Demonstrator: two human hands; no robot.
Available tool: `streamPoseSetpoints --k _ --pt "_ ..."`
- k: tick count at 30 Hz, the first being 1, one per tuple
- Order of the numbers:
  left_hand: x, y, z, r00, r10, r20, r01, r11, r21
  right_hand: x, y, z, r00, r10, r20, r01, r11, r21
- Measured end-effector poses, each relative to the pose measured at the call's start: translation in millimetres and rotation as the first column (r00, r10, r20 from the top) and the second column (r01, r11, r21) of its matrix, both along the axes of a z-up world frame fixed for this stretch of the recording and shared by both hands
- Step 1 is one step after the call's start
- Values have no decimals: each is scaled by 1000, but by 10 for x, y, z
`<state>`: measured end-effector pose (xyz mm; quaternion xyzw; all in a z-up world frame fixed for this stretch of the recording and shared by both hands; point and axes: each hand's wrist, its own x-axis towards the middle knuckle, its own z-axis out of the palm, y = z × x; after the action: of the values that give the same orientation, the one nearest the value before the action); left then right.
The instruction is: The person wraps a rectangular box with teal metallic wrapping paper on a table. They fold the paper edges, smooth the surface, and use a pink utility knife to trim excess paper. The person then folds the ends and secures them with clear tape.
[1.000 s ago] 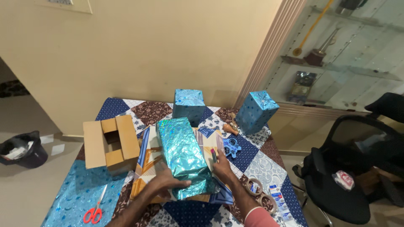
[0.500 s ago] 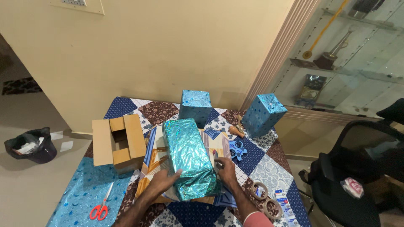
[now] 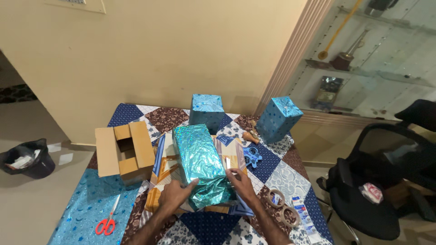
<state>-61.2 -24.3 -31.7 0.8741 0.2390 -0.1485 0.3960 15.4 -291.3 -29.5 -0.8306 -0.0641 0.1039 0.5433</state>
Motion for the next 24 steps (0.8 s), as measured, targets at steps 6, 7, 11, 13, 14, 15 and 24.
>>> streamPoseSetpoints --k 6,7,11,13,14,15,24 --pt "61 -75 -46 995 -32 92 44 991 -129 -97 160 149 972 135 -194 -154 984 -85" --pt "56 -70 -33 994 -15 109 23 997 -71 -104 235 160 977 135 -162 -155 980 -121" --pt "91 32 22 945 30 325 -13 998 -56 -79 416 150 969 152 -197 -155 988 -1" --pt "131 194 8 894 41 446 17 992 -126 -49 469 98 951 195 -242 -151 971 187" --pt "152 284 -10 876 37 481 38 989 -145 -32 489 55 945 222 -239 -153 949 277" --pt "155 373 -42 858 35 513 57 985 -162 -18 504 -3 939 251 -236 -154 918 364" --pt "-176 403 -78 897 -156 413 99 983 157 -250 552 -171 812 394 430 -229 894 -386"
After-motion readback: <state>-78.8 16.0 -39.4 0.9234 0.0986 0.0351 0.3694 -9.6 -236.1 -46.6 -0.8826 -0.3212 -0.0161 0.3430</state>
